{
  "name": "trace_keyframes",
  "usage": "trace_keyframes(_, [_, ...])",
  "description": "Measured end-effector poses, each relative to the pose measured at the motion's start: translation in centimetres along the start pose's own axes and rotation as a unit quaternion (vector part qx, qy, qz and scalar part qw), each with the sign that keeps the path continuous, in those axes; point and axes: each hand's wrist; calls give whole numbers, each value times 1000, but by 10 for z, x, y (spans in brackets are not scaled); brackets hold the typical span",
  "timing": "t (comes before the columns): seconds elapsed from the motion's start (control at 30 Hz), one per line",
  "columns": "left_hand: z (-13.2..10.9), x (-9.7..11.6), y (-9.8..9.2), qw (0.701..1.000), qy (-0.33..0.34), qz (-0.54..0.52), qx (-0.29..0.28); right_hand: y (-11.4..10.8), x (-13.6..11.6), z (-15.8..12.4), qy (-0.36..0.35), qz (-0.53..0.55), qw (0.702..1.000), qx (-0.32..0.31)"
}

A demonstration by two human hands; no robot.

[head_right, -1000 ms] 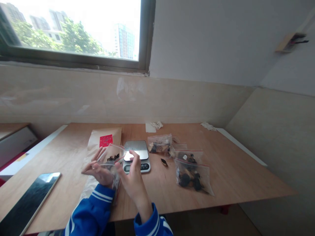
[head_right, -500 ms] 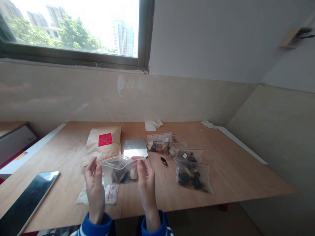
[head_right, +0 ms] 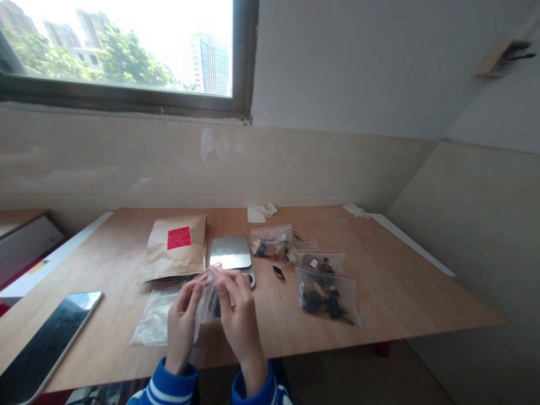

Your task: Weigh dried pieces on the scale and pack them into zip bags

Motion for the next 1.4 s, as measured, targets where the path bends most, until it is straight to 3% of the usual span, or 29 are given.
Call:
trace_keyframes(0.13, [1,-3,-7,993,-13,16,115,-12,13,0,12,-16,994,104])
trace_keyframes(0.2, [3,-4,-13,990,3,36,136,-22,25,-1,40,-14,990,134])
trace_keyframes(0.4, [6,-2,-11,995,12,24,93,-42,54,-4,98,29,990,94])
trace_keyframes(0.8, [12,-7,-14,999,-11,35,18,-50,82,-8,129,18,983,133])
trace_keyframes(1.07, [10,-5,-15,999,-13,36,32,-53,83,-9,117,12,986,121])
trace_keyframes(1.23, [8,-6,-16,999,-10,39,28,-47,83,-9,110,31,990,80])
trace_keyframes(1.4, [8,-6,-19,999,-5,43,32,-45,86,-9,118,15,987,110])
Point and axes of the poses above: each hand's wrist, its own z-axis towards the middle knuckle, its own y-axis out of the palm, x = y × z, and after that the axes turned 5 degrees about z, right-handed
